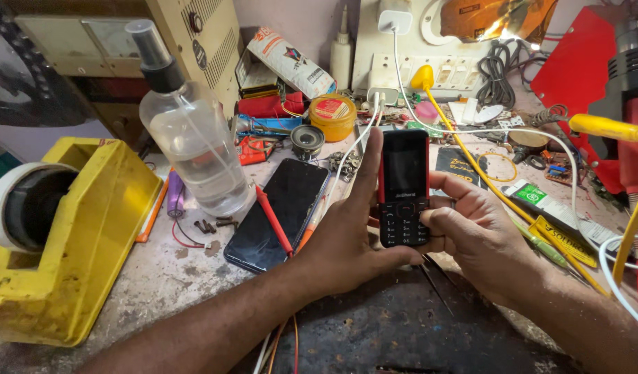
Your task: The person disassembles a red feature phone, removes the back cover and battery, and uses tweezers to adjust internal components. They reassemble the phone and power it on to verify functionality, navigating the menu and checking the display.
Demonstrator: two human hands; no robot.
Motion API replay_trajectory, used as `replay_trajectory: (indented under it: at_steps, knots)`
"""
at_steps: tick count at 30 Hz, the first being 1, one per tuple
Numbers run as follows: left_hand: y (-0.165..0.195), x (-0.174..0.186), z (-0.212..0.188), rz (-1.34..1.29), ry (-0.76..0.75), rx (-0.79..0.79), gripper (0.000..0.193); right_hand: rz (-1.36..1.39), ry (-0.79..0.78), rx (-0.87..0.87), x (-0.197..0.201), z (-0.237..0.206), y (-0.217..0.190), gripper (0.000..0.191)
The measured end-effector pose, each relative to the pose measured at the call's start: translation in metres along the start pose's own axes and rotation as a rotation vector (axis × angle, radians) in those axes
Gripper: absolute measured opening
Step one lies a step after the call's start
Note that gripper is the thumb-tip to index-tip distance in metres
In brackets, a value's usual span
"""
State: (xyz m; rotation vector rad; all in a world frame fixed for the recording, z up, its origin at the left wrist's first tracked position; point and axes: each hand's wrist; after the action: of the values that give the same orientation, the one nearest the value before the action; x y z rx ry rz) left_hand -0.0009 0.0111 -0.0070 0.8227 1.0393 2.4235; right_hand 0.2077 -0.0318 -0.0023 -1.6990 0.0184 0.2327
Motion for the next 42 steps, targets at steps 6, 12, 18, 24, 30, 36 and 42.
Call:
replay_trajectory:
  at_steps: [6,12,18,24,30,36,42]
  knots:
    - [0.001,0.001,0.0,0.0,0.001,-0.073,0.144,0.014,0.0,-0.006,-0.001,-0.001,-0.002,0.045]
    - [0.001,0.002,-0.001,0.026,-0.009,0.001,0.145,0.018,-0.028,0.013,0.0,0.001,-0.001,0.045]
    - [0.001,0.003,-0.001,0.067,-0.006,-0.062,0.144,0.023,-0.047,0.023,-0.003,-0.001,-0.003,0.046]
    - [0.004,0.005,-0.002,0.032,-0.015,0.001,0.144,0.013,-0.068,0.035,-0.008,-0.004,-0.006,0.047]
    - [0.008,0.008,-0.003,-0.011,-0.01,0.043,0.142,-0.028,-0.049,0.023,-0.01,-0.003,-0.005,0.044]
    - [0.01,0.007,-0.002,0.02,-0.016,0.083,0.142,-0.005,-0.053,0.019,-0.011,-0.002,-0.005,0.044]
    - [0.01,0.008,-0.002,-0.002,-0.012,0.05,0.144,-0.009,-0.038,0.009,-0.011,-0.001,-0.005,0.046]
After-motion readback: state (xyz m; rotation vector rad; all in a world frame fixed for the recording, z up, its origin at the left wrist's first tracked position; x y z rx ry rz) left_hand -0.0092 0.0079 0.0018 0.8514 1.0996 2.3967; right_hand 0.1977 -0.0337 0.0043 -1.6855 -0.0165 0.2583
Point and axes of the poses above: each hand's wrist, its own z-axis towards the middle knuckle, its own x-axis out of the back of the hand, y = z × x, and after that the axes turned 11 degrees about -x, right-handed
